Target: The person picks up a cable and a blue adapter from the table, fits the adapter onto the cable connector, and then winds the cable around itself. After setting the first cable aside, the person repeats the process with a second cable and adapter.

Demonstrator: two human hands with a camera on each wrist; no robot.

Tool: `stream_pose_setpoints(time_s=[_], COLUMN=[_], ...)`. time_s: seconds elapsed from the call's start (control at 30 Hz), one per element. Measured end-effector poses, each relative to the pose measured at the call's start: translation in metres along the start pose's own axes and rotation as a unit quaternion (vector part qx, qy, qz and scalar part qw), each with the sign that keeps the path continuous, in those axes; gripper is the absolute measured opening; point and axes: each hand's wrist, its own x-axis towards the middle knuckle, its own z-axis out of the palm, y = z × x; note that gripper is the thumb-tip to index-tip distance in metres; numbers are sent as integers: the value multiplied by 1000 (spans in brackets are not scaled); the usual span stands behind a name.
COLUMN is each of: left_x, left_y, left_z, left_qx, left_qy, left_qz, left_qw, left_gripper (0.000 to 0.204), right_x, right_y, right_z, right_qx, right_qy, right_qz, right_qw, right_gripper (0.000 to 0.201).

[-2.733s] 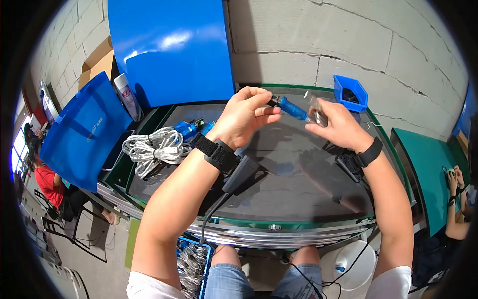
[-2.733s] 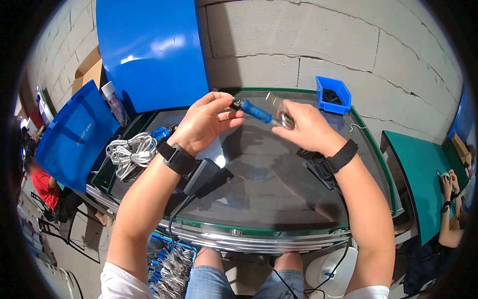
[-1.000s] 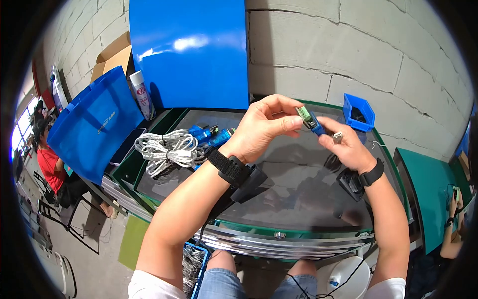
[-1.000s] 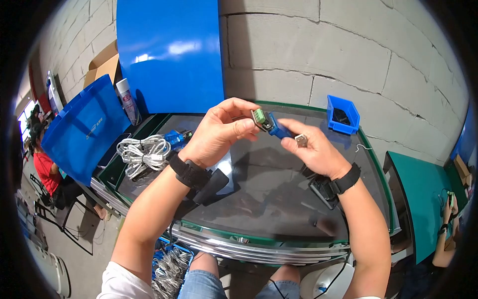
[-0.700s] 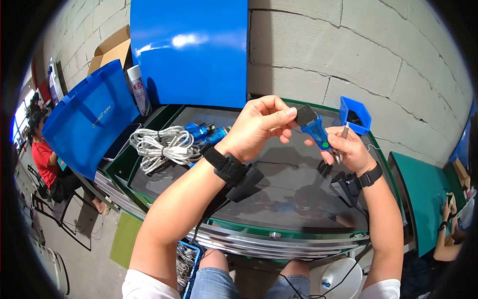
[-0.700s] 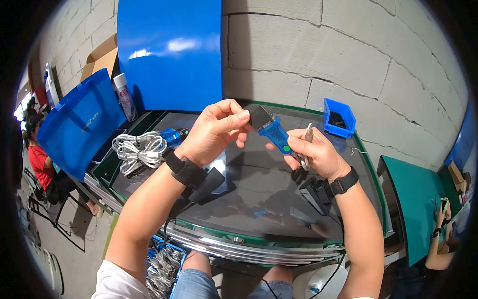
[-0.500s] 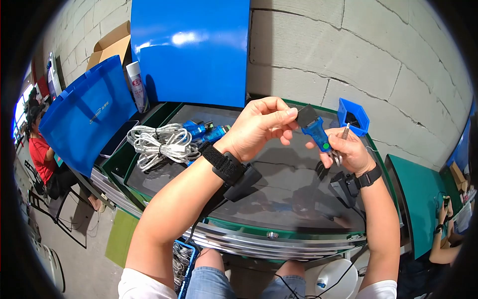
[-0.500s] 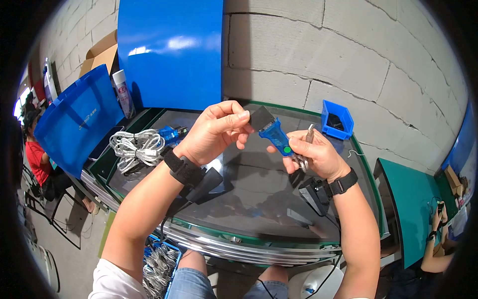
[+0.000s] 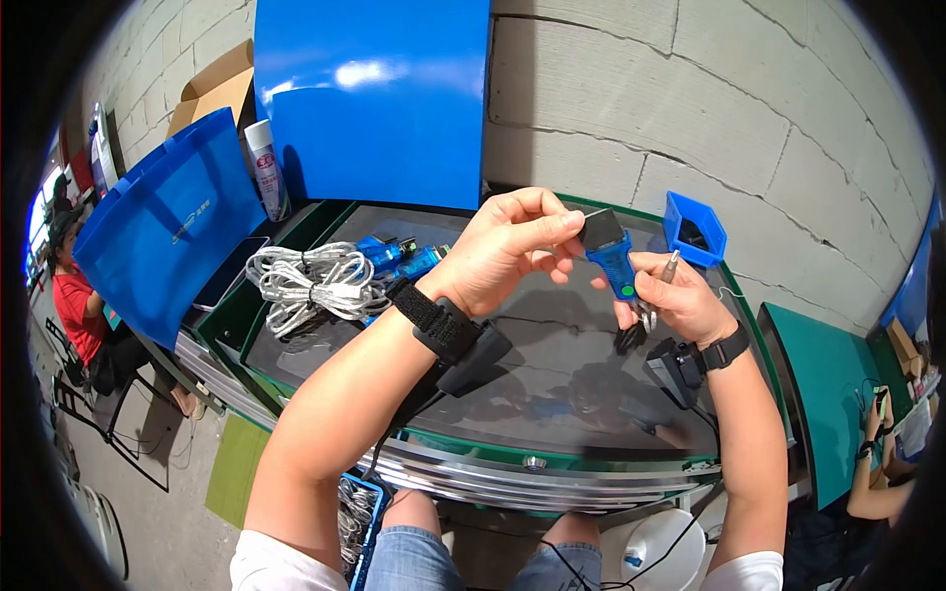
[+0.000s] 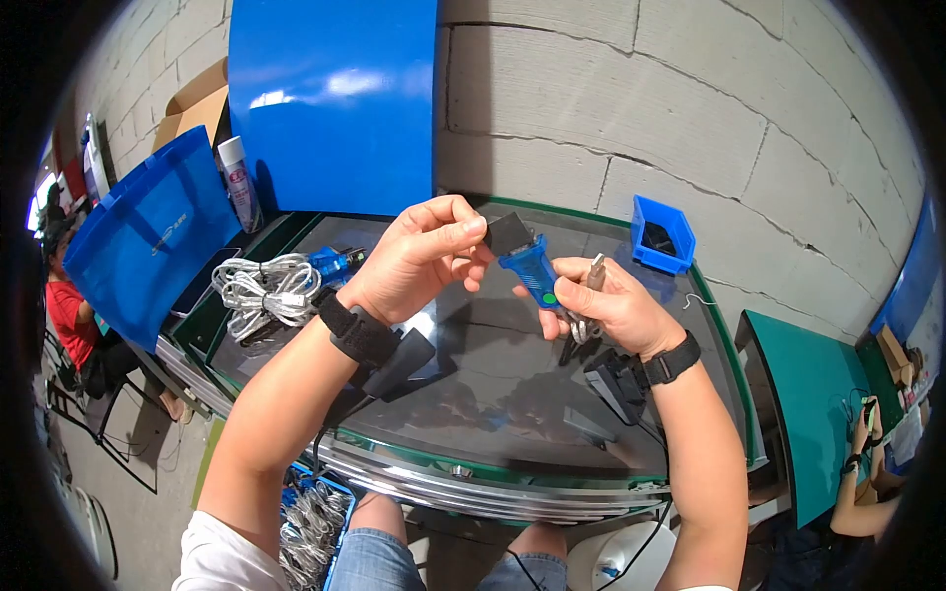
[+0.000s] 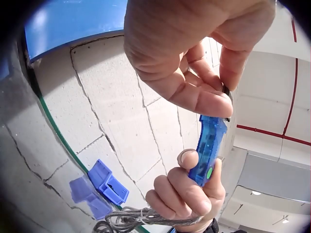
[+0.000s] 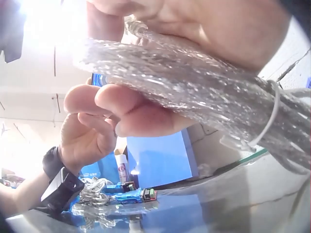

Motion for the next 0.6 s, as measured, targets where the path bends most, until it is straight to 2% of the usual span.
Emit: stream_pose_setpoints(time_s=[0.33,0.4,0.6], left_x=[-3,-3,-3], left_y=[0,0,1], left_z=[1,2,3], left_qx=[10,13,4], left_qy=[-40,-67,-98], left_qz=[23,27,19], left_qw=[999,997,995], left_gripper=[16,15,13], right_x=[1,3,5], right_y=[6,8,10], right_z=[0,3,2], right_qx=[-46,-28,-63], right_qy=[12,21,46], right_qz=[2,-50,-51], right_qw=[999,998,996], right_gripper=[37,32,32])
